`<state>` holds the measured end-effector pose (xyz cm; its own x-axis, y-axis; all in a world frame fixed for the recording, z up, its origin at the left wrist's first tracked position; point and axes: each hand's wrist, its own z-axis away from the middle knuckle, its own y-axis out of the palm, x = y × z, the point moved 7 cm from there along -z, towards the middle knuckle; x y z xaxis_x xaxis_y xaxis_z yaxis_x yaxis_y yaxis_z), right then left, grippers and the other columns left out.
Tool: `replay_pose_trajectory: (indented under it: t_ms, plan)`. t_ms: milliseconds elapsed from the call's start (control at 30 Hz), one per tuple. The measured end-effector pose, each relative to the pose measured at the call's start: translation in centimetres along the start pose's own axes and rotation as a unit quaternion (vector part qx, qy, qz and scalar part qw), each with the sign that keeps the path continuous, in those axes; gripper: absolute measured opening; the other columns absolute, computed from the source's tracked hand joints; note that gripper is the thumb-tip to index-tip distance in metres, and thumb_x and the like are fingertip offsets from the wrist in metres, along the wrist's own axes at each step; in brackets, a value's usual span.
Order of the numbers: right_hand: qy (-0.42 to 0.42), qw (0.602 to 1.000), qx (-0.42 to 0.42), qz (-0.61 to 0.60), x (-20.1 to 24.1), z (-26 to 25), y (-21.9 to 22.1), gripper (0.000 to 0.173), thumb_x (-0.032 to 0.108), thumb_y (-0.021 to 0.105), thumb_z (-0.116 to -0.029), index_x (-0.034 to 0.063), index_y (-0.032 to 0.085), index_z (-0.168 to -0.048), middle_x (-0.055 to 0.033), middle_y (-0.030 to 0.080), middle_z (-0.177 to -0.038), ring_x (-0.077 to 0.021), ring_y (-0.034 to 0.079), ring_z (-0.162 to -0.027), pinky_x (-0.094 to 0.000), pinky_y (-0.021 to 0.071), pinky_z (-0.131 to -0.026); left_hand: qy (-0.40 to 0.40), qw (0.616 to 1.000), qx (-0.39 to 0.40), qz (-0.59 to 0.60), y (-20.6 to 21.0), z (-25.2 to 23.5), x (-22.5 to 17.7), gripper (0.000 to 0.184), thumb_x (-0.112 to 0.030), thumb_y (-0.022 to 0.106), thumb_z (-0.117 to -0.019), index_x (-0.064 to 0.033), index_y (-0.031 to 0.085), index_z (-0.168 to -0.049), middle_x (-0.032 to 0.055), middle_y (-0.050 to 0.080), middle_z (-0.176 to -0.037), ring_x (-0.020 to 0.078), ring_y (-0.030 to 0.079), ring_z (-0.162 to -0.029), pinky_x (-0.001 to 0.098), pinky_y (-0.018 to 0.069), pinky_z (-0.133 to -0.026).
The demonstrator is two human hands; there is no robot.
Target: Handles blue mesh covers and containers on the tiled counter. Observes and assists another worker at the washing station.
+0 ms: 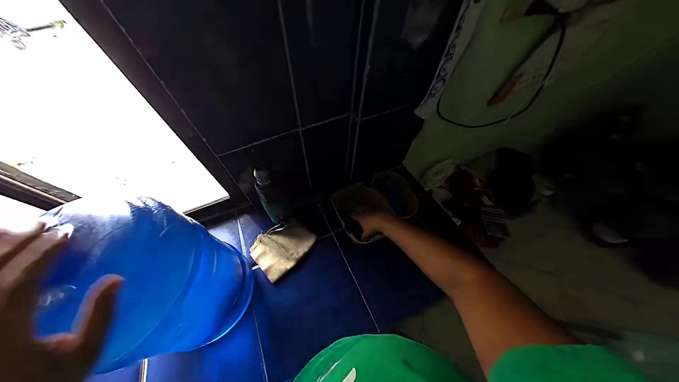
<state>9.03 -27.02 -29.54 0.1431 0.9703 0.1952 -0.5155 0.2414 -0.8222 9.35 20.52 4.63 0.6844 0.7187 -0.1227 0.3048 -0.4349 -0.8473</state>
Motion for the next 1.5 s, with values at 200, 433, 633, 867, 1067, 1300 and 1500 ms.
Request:
replay_pose_trajectory:
  t_ms: [200,433,633,867,1067,1300,1500]
  plan:
    - [-0.105,0.992,-0.051,0.038,-1.0,-1.3,-0.6,0.057,0.019,0.078,-0.0885,0.009,0.059,-0.142,-0.0206,0.058,-0.141,-0.0427,0.052,-0.133,-0.0635,0.0404,-0.109,-0.041,0.974,0.085,0.205,11.6,8.7,-12.1,0.047,-0.031,0.063,-0.0997,-0.0002,0.06,-0.136,0.0215,0.06,-0.139,0.0252,0.053,-0.136,0.0396,0.0432,-0.115]
    - [-0.127,0.992,-0.023,0.002,-2.1,-1.2,-4.6,0.04,0.011,0.055,-0.1008,0.0081,0.06,-0.14,-0.0244,0.067,-0.124,-0.0435,0.063,-0.118,-0.0638,0.0484,-0.099,-0.198,0.935,0.145,0.257,17.1,15.0,-17.7,0.047,-0.026,0.058,-0.101,0.002,0.058,-0.139,0.0195,0.065,-0.133,0.0252,0.065,-0.122,0.0404,0.0521,-0.106]
    - [-0.185,0.982,-0.024,0.028,-2.3,-0.6,-6.2,0.034,0.016,0.064,-0.0974,0.005,0.066,-0.13,-0.0236,0.069,-0.118,-0.0428,0.065,-0.115,-0.0639,0.0492,-0.097,-0.255,0.924,0.154,0.239,18.1,16.4,-22.9,0.045,-0.025,0.058,-0.1013,0.001,0.059,-0.138,0.0186,0.064,-0.135,0.0263,0.065,-0.121,0.0421,0.0526,-0.105]
    - [-0.224,0.97,-0.035,-0.091,-3.0,-0.2,-5.8,0.04,0.021,0.072,-0.0966,0.0028,0.066,-0.131,-0.0226,0.062,-0.135,-0.0393,0.059,-0.126,-0.058,0.0451,-0.108,-0.379,0.865,0.22,0.242,20.4,22.3,-26.3,0.045,-0.021,0.06,-0.1012,-0.0003,0.057,-0.141,0.0198,0.064,-0.136,0.0316,0.065,-0.122,0.0476,0.0511,-0.106]
    - [-0.27,0.963,0.01,0.01,-2.4,-0.7,-2.4,0.055,0.028,0.079,-0.0898,0.0052,0.062,-0.137,-0.0216,0.056,-0.142,-0.0415,0.049,-0.136,-0.0604,0.0386,-0.112,-0.434,0.827,0.25,0.254,22.0,23.7,-28.7,0.046,-0.018,0.061,-0.1015,-0.0005,0.055,-0.143,0.0214,0.062,-0.137,0.034,0.064,-0.123,0.0487,0.0497,-0.107]
    - [-0.15,0.987,0.047,0.034,-2.3,-3.2,-2.6,0.092,0.022,0.088,-0.0798,-0.0022,0.039,-0.153,-0.0306,0.052,-0.144,-0.0489,0.051,-0.132,-0.067,0.0415,-0.106,-0.431,0.805,0.314,0.26,24.1,23.1,-29.1,0.046,-0.023,0.061,-0.1023,-0.0065,0.056,-0.145,0.0166,0.061,-0.141,0.03,0.063,-0.124,0.0468,0.0489,-0.109]
    - [-0.158,0.987,0.026,0.019,-1.7,-3.3,-5.7,0.061,0.007,0.077,-0.0863,-0.0033,0.053,-0.142,-0.029,0.055,-0.14,-0.0461,0.052,-0.132,-0.0654,0.0424,-0.107,-0.438,0.812,0.276,0.268,23.8,23.3,-29.1,0.046,-0.018,0.06,-0.1019,0.0001,0.055,-0.143,0.0216,0.061,-0.138,0.0335,0.062,-0.125,0.048,0.0479,-0.109]
